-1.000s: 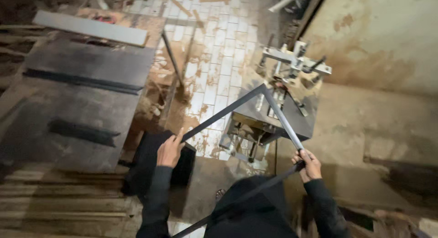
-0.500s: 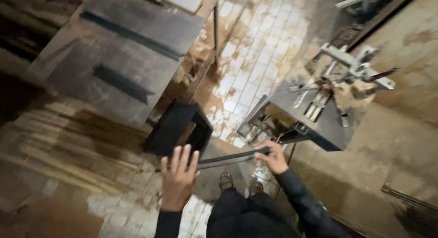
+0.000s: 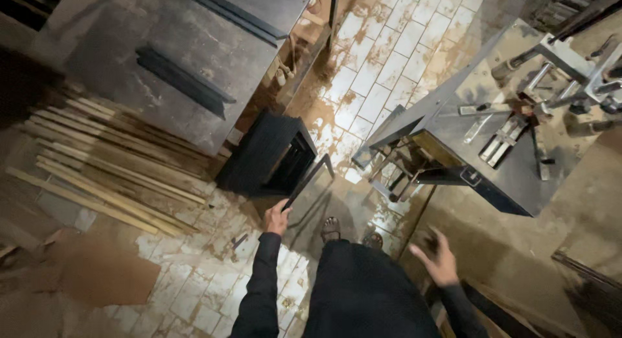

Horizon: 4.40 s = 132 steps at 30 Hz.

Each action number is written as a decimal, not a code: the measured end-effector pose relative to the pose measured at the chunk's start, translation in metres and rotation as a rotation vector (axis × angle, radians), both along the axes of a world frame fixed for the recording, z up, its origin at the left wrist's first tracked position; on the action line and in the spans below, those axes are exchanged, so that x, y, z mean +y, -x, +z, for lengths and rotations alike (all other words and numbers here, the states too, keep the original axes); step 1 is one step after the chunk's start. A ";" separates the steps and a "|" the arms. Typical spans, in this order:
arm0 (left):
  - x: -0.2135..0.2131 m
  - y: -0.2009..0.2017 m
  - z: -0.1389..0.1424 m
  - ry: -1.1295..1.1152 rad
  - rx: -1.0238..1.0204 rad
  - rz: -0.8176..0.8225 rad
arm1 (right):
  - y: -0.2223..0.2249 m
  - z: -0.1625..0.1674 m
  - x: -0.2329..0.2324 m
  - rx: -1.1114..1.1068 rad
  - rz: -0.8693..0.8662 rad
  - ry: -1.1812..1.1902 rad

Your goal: The person carries black picture frame moulding pieces and assembled frames across the workshop, positions each frame corner under a manual corner-joining machine, and stacks the joined frames on a work table.

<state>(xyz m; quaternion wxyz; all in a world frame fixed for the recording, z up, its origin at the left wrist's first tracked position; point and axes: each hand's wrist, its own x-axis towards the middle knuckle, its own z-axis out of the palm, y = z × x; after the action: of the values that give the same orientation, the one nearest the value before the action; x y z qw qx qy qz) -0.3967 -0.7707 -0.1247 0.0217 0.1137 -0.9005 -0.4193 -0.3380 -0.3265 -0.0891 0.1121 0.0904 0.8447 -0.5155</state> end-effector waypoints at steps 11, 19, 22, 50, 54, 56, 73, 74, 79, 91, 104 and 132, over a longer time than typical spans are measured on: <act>-0.009 0.095 -0.056 -0.013 -0.127 0.159 | -0.120 0.015 0.087 -0.538 -0.611 -0.263; 0.002 0.108 -0.063 0.238 -0.084 0.227 | -0.148 0.015 0.110 -0.545 -0.791 -0.111; 0.024 0.104 -0.048 0.261 0.118 0.142 | -0.166 0.016 0.103 -0.547 -0.768 -0.197; 0.791 -0.443 0.121 0.248 0.142 -2.157 | -0.552 0.036 0.065 0.358 -2.213 -0.358; 0.791 -0.443 0.114 0.248 0.139 -2.137 | -0.560 0.026 0.071 0.206 -2.250 -0.435; 0.785 -0.447 0.113 0.186 0.151 -2.079 | -0.560 0.026 0.083 0.227 -2.217 -0.406; 0.738 -0.499 0.141 0.246 0.336 -2.110 | -0.555 0.042 0.153 0.484 -2.124 -0.259; 0.737 -0.497 0.140 0.271 0.327 -2.110 | -0.555 0.043 0.158 0.515 -2.124 -0.247; 0.738 -0.479 0.142 0.139 0.480 -2.147 | -0.551 0.062 0.195 0.627 -2.149 -0.141; 0.711 -0.416 0.180 0.086 0.694 -2.160 | -0.524 0.130 0.355 1.331 -1.972 0.396; 0.637 -0.210 0.349 0.029 1.379 -1.660 | -0.343 0.191 0.326 1.018 -1.146 0.165; 0.246 0.065 0.411 0.984 1.884 -0.992 | -0.017 0.147 0.159 0.656 -0.045 0.308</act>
<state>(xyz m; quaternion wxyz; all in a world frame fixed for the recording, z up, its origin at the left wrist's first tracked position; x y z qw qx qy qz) -0.4615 -0.5244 0.2861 0.5556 -0.6259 -0.5393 0.0931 -0.3206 -0.1671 0.0579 -0.1638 -0.0790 0.7459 -0.6408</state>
